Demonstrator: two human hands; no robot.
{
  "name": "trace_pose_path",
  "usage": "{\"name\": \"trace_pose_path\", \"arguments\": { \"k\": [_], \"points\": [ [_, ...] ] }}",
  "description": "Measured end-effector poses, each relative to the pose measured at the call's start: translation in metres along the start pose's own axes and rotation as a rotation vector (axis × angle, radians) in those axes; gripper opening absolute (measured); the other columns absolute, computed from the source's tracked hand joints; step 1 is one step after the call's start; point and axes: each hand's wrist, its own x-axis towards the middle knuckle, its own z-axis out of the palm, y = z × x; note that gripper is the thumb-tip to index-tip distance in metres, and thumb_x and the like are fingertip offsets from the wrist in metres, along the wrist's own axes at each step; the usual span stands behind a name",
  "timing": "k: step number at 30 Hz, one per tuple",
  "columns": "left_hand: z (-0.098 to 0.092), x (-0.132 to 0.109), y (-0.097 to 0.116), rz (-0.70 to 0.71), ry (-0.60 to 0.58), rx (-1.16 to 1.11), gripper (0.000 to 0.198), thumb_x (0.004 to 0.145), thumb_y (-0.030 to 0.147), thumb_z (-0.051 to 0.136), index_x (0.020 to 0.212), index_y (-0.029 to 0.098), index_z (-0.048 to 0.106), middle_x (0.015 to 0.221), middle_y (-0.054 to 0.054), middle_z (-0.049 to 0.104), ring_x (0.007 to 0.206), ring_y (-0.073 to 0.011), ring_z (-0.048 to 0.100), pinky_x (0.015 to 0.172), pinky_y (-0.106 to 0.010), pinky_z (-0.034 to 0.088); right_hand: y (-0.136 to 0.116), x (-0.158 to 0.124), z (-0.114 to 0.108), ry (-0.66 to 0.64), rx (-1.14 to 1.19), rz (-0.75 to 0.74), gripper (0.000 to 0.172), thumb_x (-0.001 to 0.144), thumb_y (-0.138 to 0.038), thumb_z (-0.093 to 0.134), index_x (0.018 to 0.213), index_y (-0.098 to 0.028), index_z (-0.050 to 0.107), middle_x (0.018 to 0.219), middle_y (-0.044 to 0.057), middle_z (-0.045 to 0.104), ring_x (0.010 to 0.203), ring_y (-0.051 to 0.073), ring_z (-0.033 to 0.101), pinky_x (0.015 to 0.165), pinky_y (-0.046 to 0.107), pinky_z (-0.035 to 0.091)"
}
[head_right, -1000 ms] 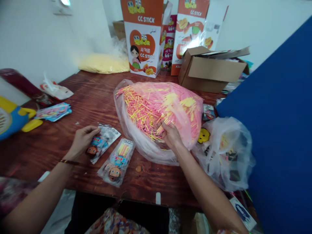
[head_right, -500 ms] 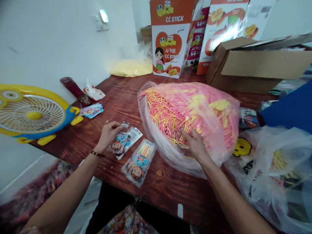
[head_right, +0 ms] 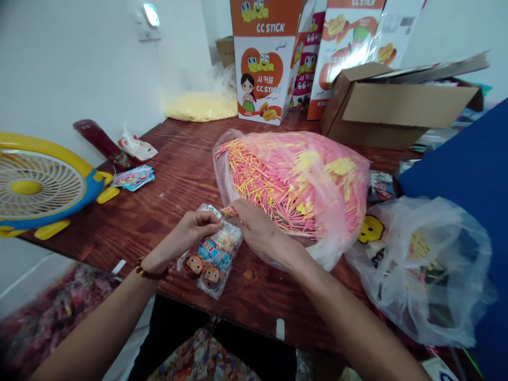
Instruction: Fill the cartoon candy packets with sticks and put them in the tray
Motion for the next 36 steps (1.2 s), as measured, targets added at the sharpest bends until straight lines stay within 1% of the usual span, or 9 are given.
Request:
{"name": "trace_pose_path", "arguments": {
  "k": [4,9,11,13,16,18,22,28,36],
  "points": [
    [0.004,-0.001,-0.003,0.01,0.002,0.001,0.026,0.077,0.04,0.069,0.068,0.017,0.062,0.059,0.003,0.052,0.055,-0.0093,0.042,0.05,-0.022,0.032,0.005,0.0,0.004,-0.067,-0.124,-0.027,0.016,0.092,-0.029,0.053,0.077,-0.023,0.052,0.073,-0.001,0.056,0.066,0.015,0.047,0.062,0.027,0.033],
    [0.009,-0.006,-0.001,0.025,-0.059,0.076,0.035,0.085,0.044,0.061,0.065,0.016,0.059,0.059,0.003,0.051,0.056,-0.0093,0.042,0.052,-0.021,0.034,0.009,-0.008,-0.002,-0.116,-0.089,0.085,0.023,0.096,-0.036,0.05,0.078,-0.023,0.05,0.072,-0.002,0.058,0.064,0.014,0.047,0.062,0.027,0.035],
    [0.011,-0.008,-0.001,0.075,-0.052,0.087,0.033,0.088,0.041,0.059,0.068,0.016,0.06,0.064,0.002,0.053,0.06,-0.01,0.045,0.056,-0.021,0.036,0.008,-0.009,-0.005,-0.01,0.008,0.148,0.023,0.094,-0.039,0.055,0.078,-0.022,0.051,0.072,-0.002,0.059,0.066,0.014,0.05,0.064,0.028,0.039],
    [0.012,-0.01,-0.002,0.152,-0.025,0.113,0.03,0.09,0.037,0.058,0.07,0.016,0.061,0.067,0.001,0.055,0.063,-0.0109,0.048,0.06,-0.022,0.038,0.003,-0.01,-0.005,0.175,0.217,0.182,0.019,0.093,-0.038,0.057,0.082,-0.023,0.054,0.074,-0.002,0.062,0.068,0.015,0.056,0.067,0.03,0.044],
    [0.015,-0.011,-0.002,0.259,0.015,0.162,0.028,0.093,0.034,0.057,0.072,0.016,0.062,0.069,0.0,0.056,0.066,-0.012,0.049,0.063,-0.024,0.039,-0.008,-0.007,-0.002,0.442,0.616,0.146,0.013,0.091,-0.036,0.059,0.093,-0.024,0.056,0.073,-0.003,0.065,0.071,0.016,0.063,0.075,0.034,0.051],
    [0.017,-0.011,-0.002,0.303,0.026,0.187,0.027,0.095,0.032,0.055,0.074,0.016,0.062,0.071,-0.001,0.057,0.067,-0.0126,0.051,0.064,-0.024,0.04,-0.015,-0.004,0.004,0.537,0.806,0.107,0.014,0.088,-0.036,0.062,0.094,-0.025,0.056,0.072,-0.004,0.065,0.072,0.017,0.066,0.079,0.037,0.054],
    [0.022,-0.009,-0.001,0.372,0.044,0.211,0.026,0.096,0.029,0.054,0.076,0.016,0.062,0.073,-0.002,0.06,0.069,-0.0128,0.054,0.066,-0.024,0.04,-0.025,0.002,0.019,0.627,0.975,0.055,0.014,0.086,-0.036,0.065,0.093,-0.026,0.057,0.075,-0.005,0.067,0.079,0.017,0.07,0.088,0.041,0.056],
    [0.027,-0.007,-0.004,0.435,0.101,0.186,0.025,0.097,0.028,0.052,0.077,0.017,0.061,0.071,-0.001,0.058,0.066,-0.0117,0.052,0.064,-0.023,0.04,-0.024,0.003,0.035,0.695,0.956,0.088,0.015,0.086,-0.039,0.065,0.088,-0.026,0.058,0.074,-0.003,0.068,0.086,0.019,0.072,0.091,0.041,0.056],
    [0.026,-0.007,-0.009,0.416,0.086,0.206,0.027,0.099,0.027,0.049,0.077,0.017,0.059,0.073,-0.001,0.057,0.069,-0.0123,0.052,0.065,-0.025,0.039,-0.021,0.004,0.03,0.729,0.965,0.028,0.011,0.088,-0.036,0.063,0.092,-0.026,0.059,0.074,-0.005,0.067,0.083,0.017,0.071,0.093,0.043,0.055]
  ]
}}
